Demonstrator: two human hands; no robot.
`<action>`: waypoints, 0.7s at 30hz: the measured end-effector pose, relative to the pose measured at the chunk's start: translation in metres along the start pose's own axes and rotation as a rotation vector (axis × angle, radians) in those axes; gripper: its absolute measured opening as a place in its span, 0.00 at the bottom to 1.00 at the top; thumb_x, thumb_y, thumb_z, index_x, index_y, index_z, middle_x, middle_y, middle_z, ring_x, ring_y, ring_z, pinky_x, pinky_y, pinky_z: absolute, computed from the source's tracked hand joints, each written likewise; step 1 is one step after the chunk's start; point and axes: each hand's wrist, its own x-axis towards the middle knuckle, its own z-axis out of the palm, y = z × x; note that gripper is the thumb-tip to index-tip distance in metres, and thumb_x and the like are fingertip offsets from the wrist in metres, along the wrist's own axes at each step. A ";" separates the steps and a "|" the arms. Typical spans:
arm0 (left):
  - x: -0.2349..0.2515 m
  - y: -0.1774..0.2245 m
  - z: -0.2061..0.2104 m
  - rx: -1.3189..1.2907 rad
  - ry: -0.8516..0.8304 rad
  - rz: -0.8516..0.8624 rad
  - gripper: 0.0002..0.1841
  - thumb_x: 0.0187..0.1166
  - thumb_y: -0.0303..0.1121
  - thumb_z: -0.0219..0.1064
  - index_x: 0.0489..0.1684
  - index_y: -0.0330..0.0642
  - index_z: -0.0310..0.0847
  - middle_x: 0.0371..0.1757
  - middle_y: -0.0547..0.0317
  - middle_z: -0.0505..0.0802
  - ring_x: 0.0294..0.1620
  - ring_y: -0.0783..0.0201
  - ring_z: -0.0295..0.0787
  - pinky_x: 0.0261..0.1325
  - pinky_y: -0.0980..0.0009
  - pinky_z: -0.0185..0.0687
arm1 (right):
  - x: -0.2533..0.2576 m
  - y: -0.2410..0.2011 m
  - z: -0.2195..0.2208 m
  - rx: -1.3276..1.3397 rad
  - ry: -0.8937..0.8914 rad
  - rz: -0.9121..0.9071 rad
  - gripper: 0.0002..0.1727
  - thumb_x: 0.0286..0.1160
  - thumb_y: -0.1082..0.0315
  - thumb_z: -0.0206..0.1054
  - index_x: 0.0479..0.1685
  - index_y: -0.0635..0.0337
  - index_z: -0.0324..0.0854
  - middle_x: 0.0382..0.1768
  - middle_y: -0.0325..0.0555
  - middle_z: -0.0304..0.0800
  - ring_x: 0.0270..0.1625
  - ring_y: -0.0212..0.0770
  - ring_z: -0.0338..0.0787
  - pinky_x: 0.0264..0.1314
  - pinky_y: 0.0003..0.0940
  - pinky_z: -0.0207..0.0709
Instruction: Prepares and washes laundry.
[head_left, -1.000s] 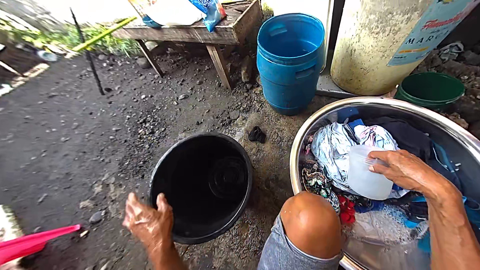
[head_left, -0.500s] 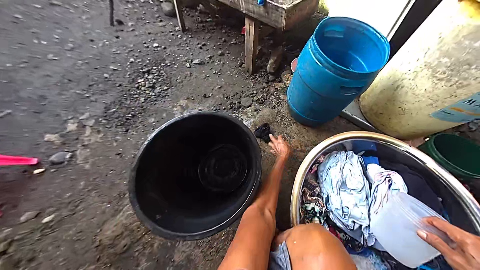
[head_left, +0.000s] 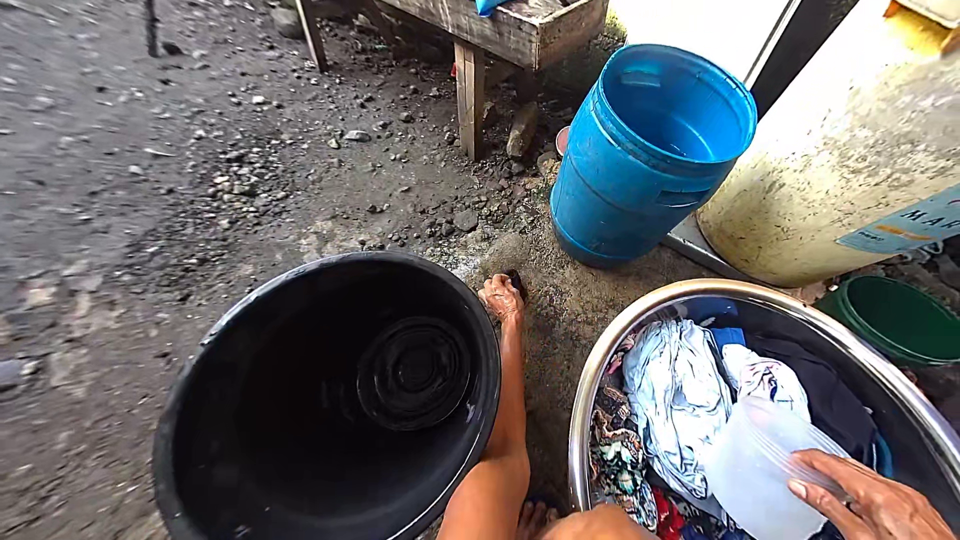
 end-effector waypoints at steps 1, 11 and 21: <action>-0.006 0.001 -0.005 -0.127 0.013 -0.002 0.10 0.83 0.27 0.64 0.53 0.33 0.89 0.57 0.36 0.91 0.67 0.40 0.83 0.77 0.47 0.70 | 0.000 -0.001 -0.001 -0.001 0.003 0.002 0.18 0.79 0.66 0.68 0.55 0.75 0.87 0.50 0.72 0.92 0.57 0.71 0.90 0.65 0.68 0.76; -0.192 0.117 -0.103 -0.721 -0.458 0.455 0.08 0.85 0.29 0.61 0.51 0.35 0.82 0.43 0.56 0.89 0.44 0.68 0.87 0.51 0.68 0.84 | -0.057 0.010 -0.034 -0.043 0.499 -0.059 0.19 0.77 0.57 0.65 0.49 0.64 0.91 0.40 0.59 0.94 0.42 0.59 0.93 0.46 0.64 0.83; -0.298 0.203 -0.158 -0.698 -1.429 0.875 0.04 0.80 0.26 0.64 0.40 0.42 0.86 0.58 0.58 0.91 0.64 0.62 0.87 0.63 0.62 0.86 | -0.194 0.015 -0.073 -0.154 0.960 0.276 0.20 0.82 0.52 0.65 0.57 0.57 0.88 0.48 0.54 0.92 0.42 0.50 0.89 0.46 0.54 0.80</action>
